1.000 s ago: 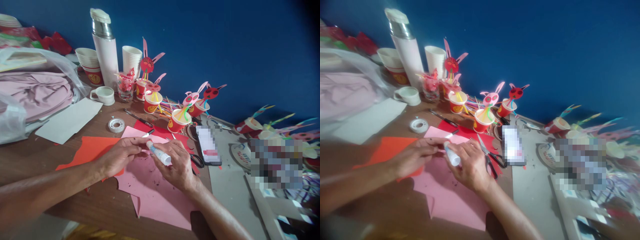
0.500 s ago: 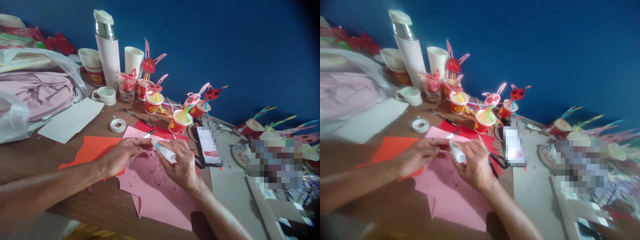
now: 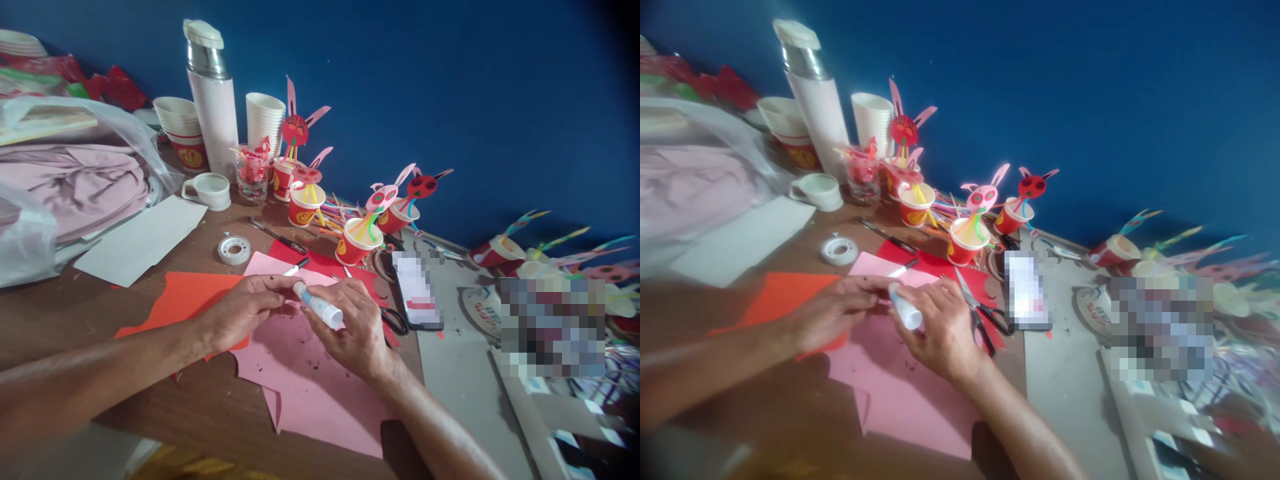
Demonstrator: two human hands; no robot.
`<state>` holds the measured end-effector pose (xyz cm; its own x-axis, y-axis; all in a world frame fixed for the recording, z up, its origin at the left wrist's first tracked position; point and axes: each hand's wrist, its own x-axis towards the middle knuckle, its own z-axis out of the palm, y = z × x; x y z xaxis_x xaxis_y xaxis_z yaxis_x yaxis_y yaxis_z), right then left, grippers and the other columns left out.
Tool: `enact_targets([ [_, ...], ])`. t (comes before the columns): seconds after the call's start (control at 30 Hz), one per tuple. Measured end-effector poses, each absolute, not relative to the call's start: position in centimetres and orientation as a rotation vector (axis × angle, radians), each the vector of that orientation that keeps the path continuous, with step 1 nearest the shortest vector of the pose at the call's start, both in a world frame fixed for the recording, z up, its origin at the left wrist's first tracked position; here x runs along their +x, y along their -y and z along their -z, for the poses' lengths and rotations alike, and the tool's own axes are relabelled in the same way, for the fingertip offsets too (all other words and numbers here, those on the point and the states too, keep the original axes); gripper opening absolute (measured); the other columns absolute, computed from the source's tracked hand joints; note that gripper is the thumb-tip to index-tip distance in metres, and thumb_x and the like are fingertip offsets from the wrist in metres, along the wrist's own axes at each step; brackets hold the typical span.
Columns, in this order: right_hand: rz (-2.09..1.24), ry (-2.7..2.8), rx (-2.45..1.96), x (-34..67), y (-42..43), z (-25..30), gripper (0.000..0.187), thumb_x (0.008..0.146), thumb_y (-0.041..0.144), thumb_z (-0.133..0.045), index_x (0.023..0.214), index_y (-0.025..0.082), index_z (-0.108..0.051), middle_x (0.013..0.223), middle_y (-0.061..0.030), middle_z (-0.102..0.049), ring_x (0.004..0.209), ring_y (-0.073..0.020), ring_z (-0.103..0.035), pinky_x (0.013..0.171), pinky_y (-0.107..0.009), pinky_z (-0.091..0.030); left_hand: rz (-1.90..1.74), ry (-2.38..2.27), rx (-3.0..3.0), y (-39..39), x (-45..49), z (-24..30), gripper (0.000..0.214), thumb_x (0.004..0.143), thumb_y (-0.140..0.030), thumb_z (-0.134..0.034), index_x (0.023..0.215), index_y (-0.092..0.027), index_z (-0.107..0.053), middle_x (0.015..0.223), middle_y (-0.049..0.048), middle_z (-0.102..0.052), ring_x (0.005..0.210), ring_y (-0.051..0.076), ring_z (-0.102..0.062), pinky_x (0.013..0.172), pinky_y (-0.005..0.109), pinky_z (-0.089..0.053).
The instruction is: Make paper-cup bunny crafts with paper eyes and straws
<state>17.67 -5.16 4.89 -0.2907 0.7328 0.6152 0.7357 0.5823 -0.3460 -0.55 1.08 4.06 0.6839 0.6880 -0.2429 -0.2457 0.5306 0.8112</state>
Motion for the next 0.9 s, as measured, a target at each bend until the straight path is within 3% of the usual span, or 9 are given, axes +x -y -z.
enact_targets([
  [0.23,0.038,2.045,-1.239,17.7,5.2,-5.3,0.024,0.084,0.021,-0.060,0.108,0.020,-0.057,0.087,-0.0034,-0.071,0.077,-0.0177,-0.065,0.078,-0.036,-0.045,-0.616,-0.632,0.829,-1.2,-0.7,-4.0,0.026,0.071,-0.013,-0.064,0.095,-0.016,-0.072,0.103,0.0076,-0.070,0.093,0.020,-0.061,0.086,0.034,-0.044],
  [0.57,0.014,1.919,-1.274,17.9,5.1,-5.9,0.018,0.084,0.020,-0.060,0.101,0.019,-0.062,0.090,-0.0055,-0.072,0.077,-0.0192,-0.065,0.074,-0.036,-0.047,-0.611,-0.647,0.811,-1.2,-0.7,-4.0,0.023,0.070,-0.012,-0.065,0.091,-0.016,-0.073,0.092,0.0057,-0.070,0.087,0.017,-0.061,0.083,0.031,-0.046],
  [0.67,-0.183,1.696,-1.339,17.9,5.1,-6.1,0.017,0.082,0.023,-0.061,0.098,0.020,-0.065,0.087,-0.0056,-0.071,0.076,-0.0195,-0.066,0.071,-0.035,-0.051,-0.609,-0.650,0.799,-1.4,-0.7,-3.9,0.020,0.073,-0.015,-0.065,0.091,-0.017,-0.072,0.097,0.0062,-0.069,0.092,0.018,-0.060,0.081,0.031,-0.048],
  [0.83,-0.869,1.225,-1.189,17.5,4.6,-5.0,0.023,0.083,0.034,-0.061,0.100,0.019,-0.059,0.076,-0.0034,-0.071,0.071,-0.0193,-0.068,0.069,-0.036,-0.055,-0.623,-0.614,0.844,-1.3,-0.8,-4.6,0.027,0.077,-0.021,-0.066,0.103,-0.017,-0.067,0.110,0.0100,-0.064,0.097,0.023,-0.059,0.079,0.035,-0.049],
  [0.9,-1.053,1.139,-1.095,16.9,4.5,-4.3,0.026,0.082,0.036,-0.061,0.102,0.020,-0.055,0.081,-0.0040,-0.070,0.074,-0.0195,-0.068,0.072,-0.038,-0.055,-0.620,-0.538,0.905,-1.0,-0.7,-4.8,0.028,0.081,-0.025,-0.063,0.108,-0.018,-0.064,0.110,0.0108,-0.063,0.097,0.023,-0.058,0.080,0.035,-0.048],
])
